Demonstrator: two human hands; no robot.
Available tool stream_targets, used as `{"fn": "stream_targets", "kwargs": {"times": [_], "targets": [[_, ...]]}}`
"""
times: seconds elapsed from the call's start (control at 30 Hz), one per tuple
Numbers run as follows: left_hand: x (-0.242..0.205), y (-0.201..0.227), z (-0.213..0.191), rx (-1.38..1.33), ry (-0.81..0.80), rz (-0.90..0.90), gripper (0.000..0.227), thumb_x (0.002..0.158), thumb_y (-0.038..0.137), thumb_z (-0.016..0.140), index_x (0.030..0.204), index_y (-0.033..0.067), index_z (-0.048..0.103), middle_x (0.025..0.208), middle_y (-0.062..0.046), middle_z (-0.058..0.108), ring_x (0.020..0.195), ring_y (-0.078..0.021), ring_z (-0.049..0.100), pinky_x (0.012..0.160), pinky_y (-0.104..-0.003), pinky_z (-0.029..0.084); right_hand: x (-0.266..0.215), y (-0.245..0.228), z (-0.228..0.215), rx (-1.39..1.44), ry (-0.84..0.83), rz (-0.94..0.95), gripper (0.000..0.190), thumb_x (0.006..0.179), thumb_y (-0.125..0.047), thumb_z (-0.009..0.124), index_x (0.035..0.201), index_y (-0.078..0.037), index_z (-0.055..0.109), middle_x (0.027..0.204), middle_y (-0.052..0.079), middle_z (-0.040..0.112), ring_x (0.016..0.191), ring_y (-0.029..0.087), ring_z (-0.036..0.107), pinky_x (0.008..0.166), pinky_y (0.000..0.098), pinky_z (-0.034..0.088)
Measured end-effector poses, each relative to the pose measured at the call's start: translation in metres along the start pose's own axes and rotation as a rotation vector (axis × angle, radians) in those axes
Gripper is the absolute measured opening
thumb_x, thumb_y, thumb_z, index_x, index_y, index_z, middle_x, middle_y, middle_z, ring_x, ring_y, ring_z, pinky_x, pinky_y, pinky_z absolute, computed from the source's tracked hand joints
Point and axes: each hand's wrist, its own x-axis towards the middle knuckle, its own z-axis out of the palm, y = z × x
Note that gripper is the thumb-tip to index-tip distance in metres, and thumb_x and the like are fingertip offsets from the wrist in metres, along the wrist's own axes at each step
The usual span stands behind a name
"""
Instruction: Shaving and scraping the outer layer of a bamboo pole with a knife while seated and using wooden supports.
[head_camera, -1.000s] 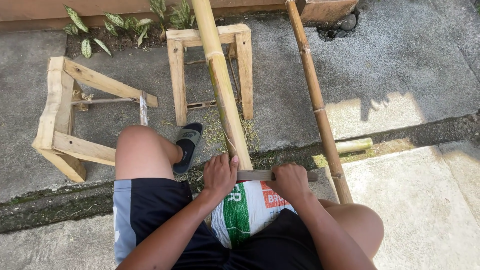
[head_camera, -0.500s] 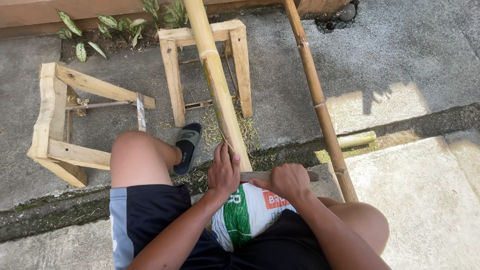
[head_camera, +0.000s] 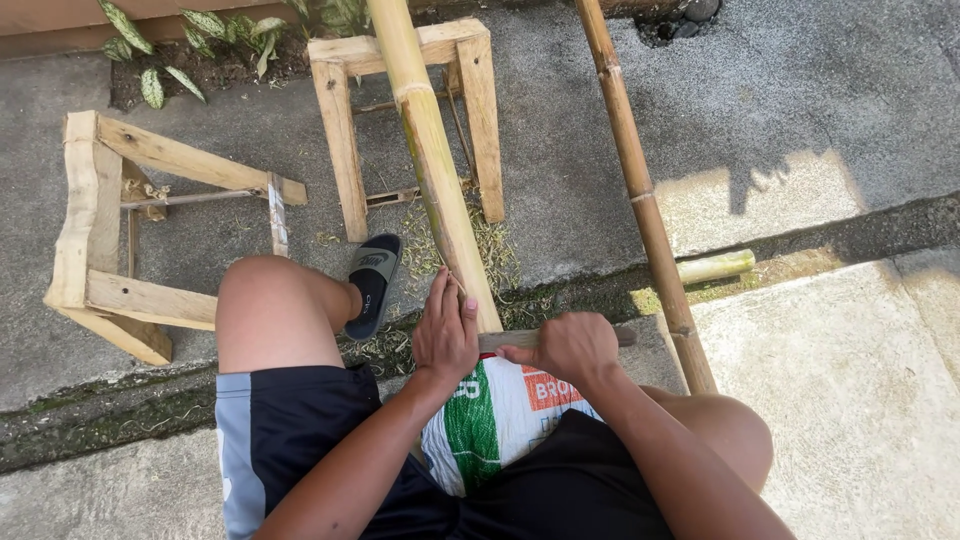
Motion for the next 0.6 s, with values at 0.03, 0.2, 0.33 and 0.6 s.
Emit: {"fn": "stream_targets", "kwargs": {"times": [0.03,0.2,0.33,0.6], "targets": [[0.000,0.000,-0.001,0.001,0.001,0.004,0.066,0.108,0.041,0.025,0.143,-0.0118,0.043,0.157,-0.027,0.034,0.136,-0.0415,0.049,0.105,-0.045,0.048,-0.001,-0.001,-0.002,0.002,0.003,0.002,0.095,0.075,-0.099,0.039,0.046,-0.011,0.060,0.045,0.000,0.049,0.043,0.013,0.054,0.045,0.0327,0.044],[0.003,-0.001,0.001,0.039,-0.010,-0.027,0.064,0.108,0.041,0.026,0.142,-0.0093,0.045,0.157,-0.024,0.036,0.134,-0.0403,0.050,0.105,-0.046,0.048,-0.003,-0.002,-0.002,0.027,0.063,-0.003,0.094,0.073,-0.099,0.038,0.045,-0.011,0.059,0.042,0.002,0.049,0.041,0.014,0.054,0.044,0.0322,0.044],[0.003,-0.004,0.002,0.042,0.006,-0.011,0.063,0.107,0.041,0.028,0.142,-0.0085,0.046,0.156,-0.023,0.038,0.134,-0.0404,0.050,0.106,-0.047,0.048,-0.003,-0.004,-0.002,0.029,0.033,0.007,0.094,0.074,-0.098,0.037,0.047,-0.011,0.060,0.043,0.002,0.051,0.042,0.014,0.055,0.045,0.0317,0.045],[0.024,-0.009,-0.003,-0.029,0.186,0.109,0.038,0.107,0.037,0.038,0.100,0.0041,0.055,0.127,-0.021,0.054,0.112,-0.0388,0.058,0.086,-0.047,0.052,0.013,-0.009,-0.022,0.047,0.004,0.021,0.093,0.077,-0.096,0.040,0.050,-0.011,0.062,0.046,0.001,0.054,0.045,0.012,0.059,0.047,0.0312,0.047]]}}
